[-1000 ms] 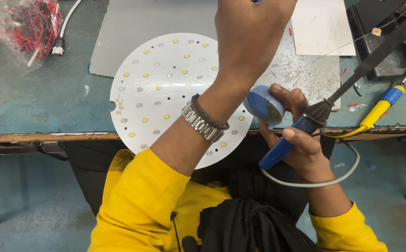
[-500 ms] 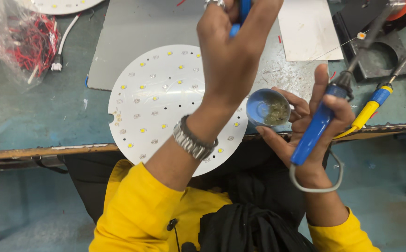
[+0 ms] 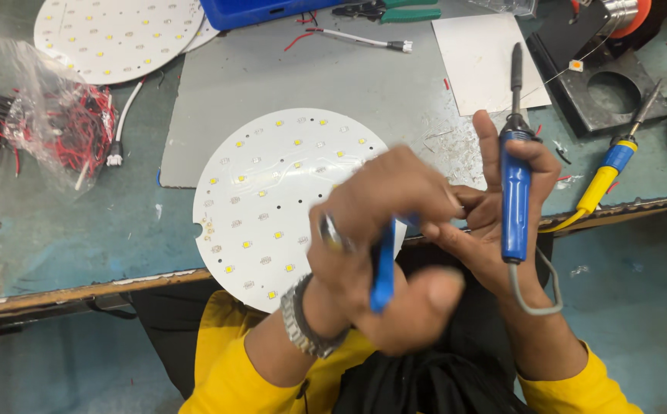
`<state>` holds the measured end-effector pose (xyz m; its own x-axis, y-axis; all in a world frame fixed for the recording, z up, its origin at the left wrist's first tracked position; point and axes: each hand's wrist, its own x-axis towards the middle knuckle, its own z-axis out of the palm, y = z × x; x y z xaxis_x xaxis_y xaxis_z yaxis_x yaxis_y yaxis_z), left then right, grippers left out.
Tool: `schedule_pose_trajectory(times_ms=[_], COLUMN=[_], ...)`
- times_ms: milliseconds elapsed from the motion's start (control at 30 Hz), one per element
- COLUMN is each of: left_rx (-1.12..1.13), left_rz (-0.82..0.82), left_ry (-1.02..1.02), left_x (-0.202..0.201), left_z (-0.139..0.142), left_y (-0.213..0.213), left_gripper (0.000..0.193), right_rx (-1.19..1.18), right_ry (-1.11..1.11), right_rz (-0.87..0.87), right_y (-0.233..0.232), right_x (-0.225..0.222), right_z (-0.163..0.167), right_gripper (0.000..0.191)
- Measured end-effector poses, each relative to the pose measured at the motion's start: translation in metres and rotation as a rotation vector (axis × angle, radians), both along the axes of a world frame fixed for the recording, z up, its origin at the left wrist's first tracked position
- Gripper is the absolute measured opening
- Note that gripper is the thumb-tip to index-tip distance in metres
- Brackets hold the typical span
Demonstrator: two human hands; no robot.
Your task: The person solders small components onto a round LED light board at a workbench. They hold the board steady with pliers, apply solder with a soldering iron, dip into a small container of flux or solder, and trim excess leads with blue-handled pliers, working around the board.
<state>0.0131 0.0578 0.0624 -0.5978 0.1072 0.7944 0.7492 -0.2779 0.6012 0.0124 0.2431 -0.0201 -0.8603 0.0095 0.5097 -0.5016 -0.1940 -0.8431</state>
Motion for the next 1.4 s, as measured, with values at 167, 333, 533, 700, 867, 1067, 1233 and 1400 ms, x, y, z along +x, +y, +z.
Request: schedule_pose_trajectory(times_ms=[167, 333, 533, 700, 867, 1067, 1233, 1400], left_rx=[-0.103, -0.064, 0.16, 0.318, 0.209, 0.212, 0.215, 0.218], left_rz=[-0.076, 0.011, 0.108, 0.212, 0.292, 0.512, 0.57, 0.584], left_ry=[0.216, 0.154, -0.106, -0.205, -0.221, -0.501, -0.623, -0.691], left_x=[0.0, 0.004, 0.006, -0.001, -0.001, -0.015, -0.028, -0.033], left_z=[0.0, -0.002, -0.012, -0.021, -0.031, -0.075, -0.104, -0.117], left_y=[-0.012, -0.02, -0.032, -0.05, -0.098, -0.143, -0.153, -0.153], left_gripper=[0.033, 0.034, 0.047, 0.047, 0.037, 0.032, 0.031, 0.03], right_rx=[-0.057, 0.048, 0.331, 0.512, 0.573, 0.362, 0.286, -0.022], right_ry=[0.008, -0.014, 0.024, 0.027, -0.007, 0.003, 0.076, -0.026], right_rz=[0.039, -0.049, -0.247, -0.253, -0.239, -0.454, -0.562, -0.625], right_y=[0.003, 0.01, 0.027, 0.029, 0.047, 0.114, 0.168, 0.188], right_x=[-0.005, -0.007, -0.028, -0.031, -0.022, -0.006, -0.003, -0.029], right_z=[0.003, 0.005, 0.0, -0.011, -0.019, -0.019, -0.023, -0.027], right_gripper=[0.087, 0.087, 0.094, 0.095, 0.09, 0.041, 0.046, 0.04])
